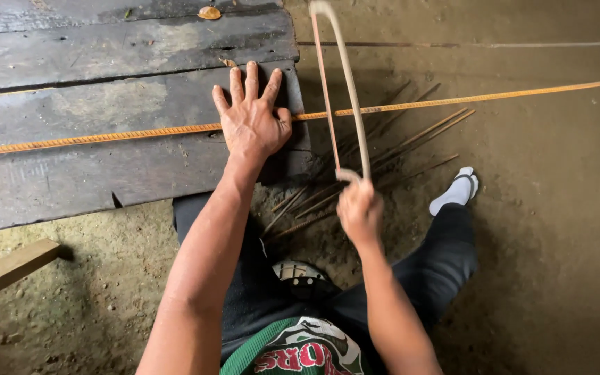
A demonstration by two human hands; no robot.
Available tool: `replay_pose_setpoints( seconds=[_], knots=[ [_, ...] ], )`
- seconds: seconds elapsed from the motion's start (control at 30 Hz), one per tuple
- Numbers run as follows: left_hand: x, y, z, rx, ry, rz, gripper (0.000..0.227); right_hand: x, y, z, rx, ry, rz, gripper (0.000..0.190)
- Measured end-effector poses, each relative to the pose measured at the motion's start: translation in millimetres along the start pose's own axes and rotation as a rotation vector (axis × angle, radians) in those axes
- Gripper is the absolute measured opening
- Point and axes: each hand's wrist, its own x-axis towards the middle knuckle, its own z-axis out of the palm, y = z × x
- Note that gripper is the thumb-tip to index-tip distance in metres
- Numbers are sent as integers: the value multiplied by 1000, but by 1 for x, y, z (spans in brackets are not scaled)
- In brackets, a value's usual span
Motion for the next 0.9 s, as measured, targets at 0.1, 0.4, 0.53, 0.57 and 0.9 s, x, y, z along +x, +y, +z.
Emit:
replay_pose_setpoints(
  seconds=[0.1,0.4,0.53,0.57,0.9],
  knots=[
    [0,2,-4,-10,19,8,71,49,14,4,-122,-37,-134,57],
    [-2,-3,7,-58,0,-21,70,-118,-11,-44,-130,-13,79,60],
    [-3,-1,11,-36,120,20,71,-114,-17,-41,-252,-22,-24,54],
    [-2,-1,10,-36,103,12,71,-102,-11,-41,-284,-42,-93,65],
    [-3,0,6,-46,52,-18,70,52,-19,30,-151,-42,-41,55]
  ],
)
